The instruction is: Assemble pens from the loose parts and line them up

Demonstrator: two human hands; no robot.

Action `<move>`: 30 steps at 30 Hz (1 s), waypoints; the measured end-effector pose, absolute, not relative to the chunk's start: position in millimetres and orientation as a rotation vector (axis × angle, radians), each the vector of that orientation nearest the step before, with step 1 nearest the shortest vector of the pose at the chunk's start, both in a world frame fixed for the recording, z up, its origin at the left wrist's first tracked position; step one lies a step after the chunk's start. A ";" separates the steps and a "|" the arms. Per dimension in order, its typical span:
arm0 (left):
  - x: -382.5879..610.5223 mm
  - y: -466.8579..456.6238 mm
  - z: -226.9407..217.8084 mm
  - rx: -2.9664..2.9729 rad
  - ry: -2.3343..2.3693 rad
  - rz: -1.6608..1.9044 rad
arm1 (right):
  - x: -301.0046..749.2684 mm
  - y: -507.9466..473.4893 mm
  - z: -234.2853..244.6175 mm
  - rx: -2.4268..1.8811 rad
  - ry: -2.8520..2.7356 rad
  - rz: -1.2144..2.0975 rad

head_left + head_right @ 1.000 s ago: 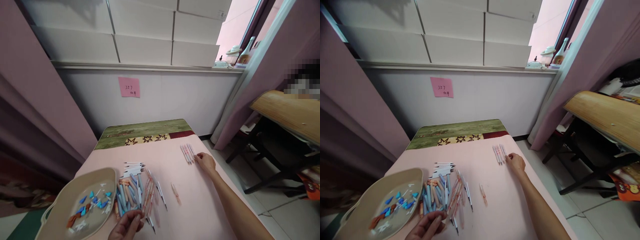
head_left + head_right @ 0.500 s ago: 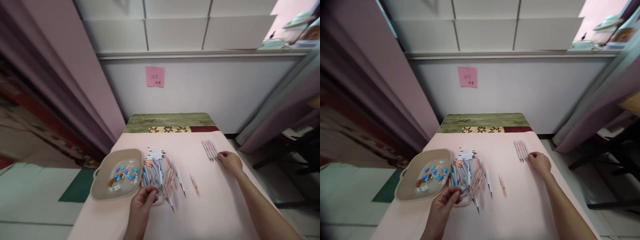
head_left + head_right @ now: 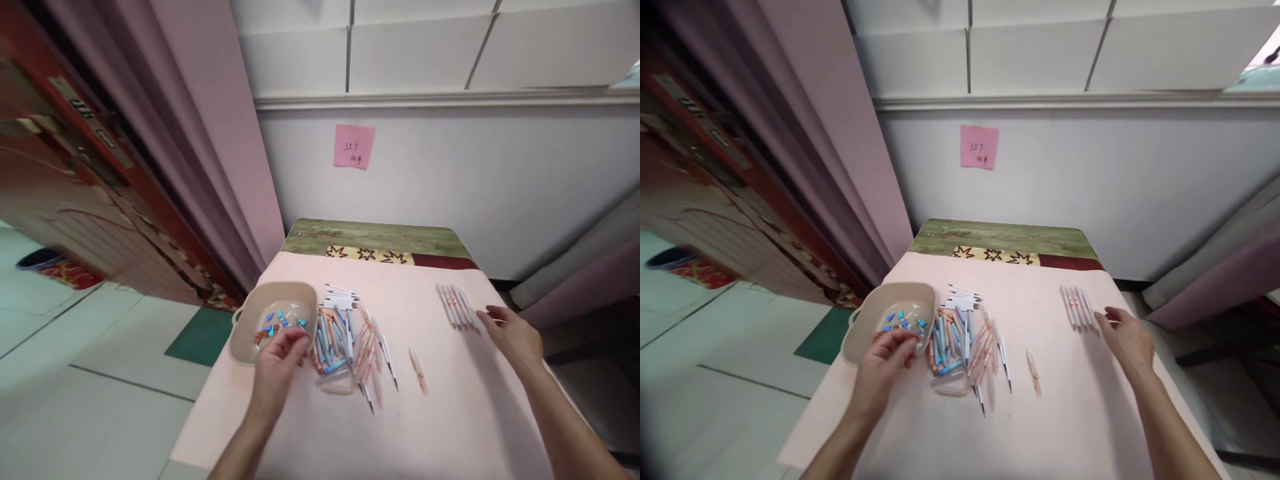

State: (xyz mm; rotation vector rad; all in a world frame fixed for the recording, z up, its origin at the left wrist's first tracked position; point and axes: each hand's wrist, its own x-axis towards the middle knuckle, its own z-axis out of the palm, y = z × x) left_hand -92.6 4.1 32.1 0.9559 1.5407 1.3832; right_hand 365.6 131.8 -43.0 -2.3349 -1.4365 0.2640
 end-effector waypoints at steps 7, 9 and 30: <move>-182.2 24.8 33.7 0.903 1.883 1.655 | 275.2 77.8 -13.8 -1.944 -1.493 0.521; -190.4 23.2 29.5 0.925 1.949 1.598 | 256.7 67.0 -16.0 -1.934 -1.566 0.607; -158.9 17.8 19.8 1.088 1.912 1.380 | 199.8 43.6 -25.9 -2.196 -1.939 0.710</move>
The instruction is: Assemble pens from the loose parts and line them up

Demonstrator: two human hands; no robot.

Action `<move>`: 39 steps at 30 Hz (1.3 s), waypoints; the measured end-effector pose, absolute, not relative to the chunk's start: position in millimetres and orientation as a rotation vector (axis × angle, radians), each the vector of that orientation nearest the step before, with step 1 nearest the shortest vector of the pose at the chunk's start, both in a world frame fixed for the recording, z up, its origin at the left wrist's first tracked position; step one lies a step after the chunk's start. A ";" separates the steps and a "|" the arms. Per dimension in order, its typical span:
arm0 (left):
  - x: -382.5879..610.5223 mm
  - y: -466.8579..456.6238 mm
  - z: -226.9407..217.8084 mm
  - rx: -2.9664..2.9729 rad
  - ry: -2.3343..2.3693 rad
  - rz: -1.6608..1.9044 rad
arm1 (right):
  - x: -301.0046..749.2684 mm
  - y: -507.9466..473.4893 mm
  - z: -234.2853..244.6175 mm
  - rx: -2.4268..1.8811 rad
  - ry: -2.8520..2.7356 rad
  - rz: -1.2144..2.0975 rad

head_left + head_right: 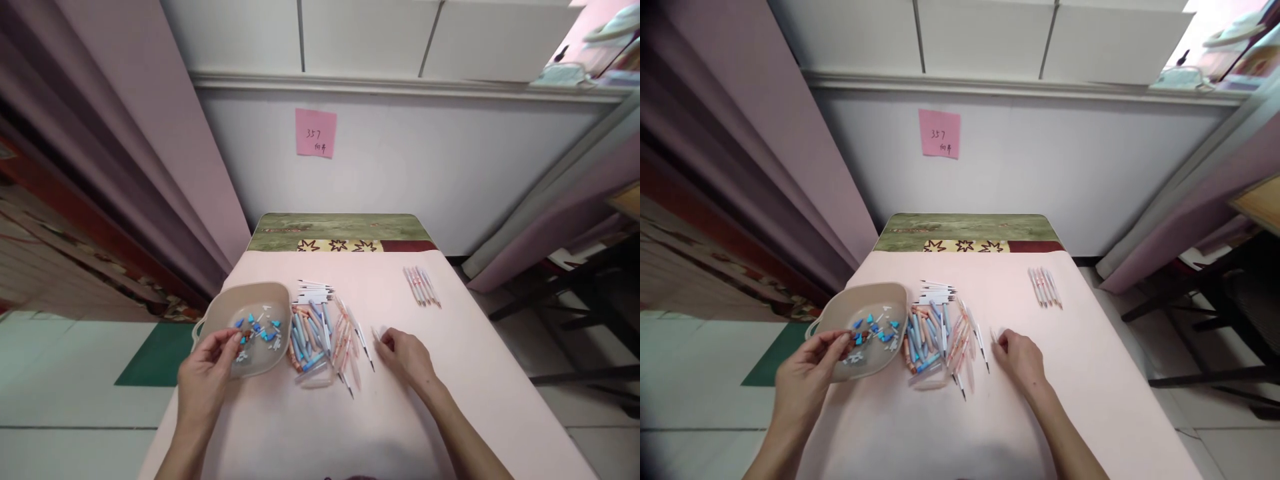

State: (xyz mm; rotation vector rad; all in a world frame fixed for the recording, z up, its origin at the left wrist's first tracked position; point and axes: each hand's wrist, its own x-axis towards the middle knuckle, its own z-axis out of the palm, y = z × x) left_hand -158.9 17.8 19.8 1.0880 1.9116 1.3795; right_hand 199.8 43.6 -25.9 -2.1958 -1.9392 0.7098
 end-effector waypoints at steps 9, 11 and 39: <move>-133.6 9.9 25.5 1.178 1.802 1.289 | 206.4 40.2 -22.2 -2.091 -1.791 0.710; -130.0 9.7 27.1 1.172 1.807 1.290 | 209.7 32.2 -22.5 -2.067 -1.797 0.756; -136.1 19.6 38.6 1.186 1.867 1.361 | 180.6 3.8 -37.2 -2.126 -1.851 0.857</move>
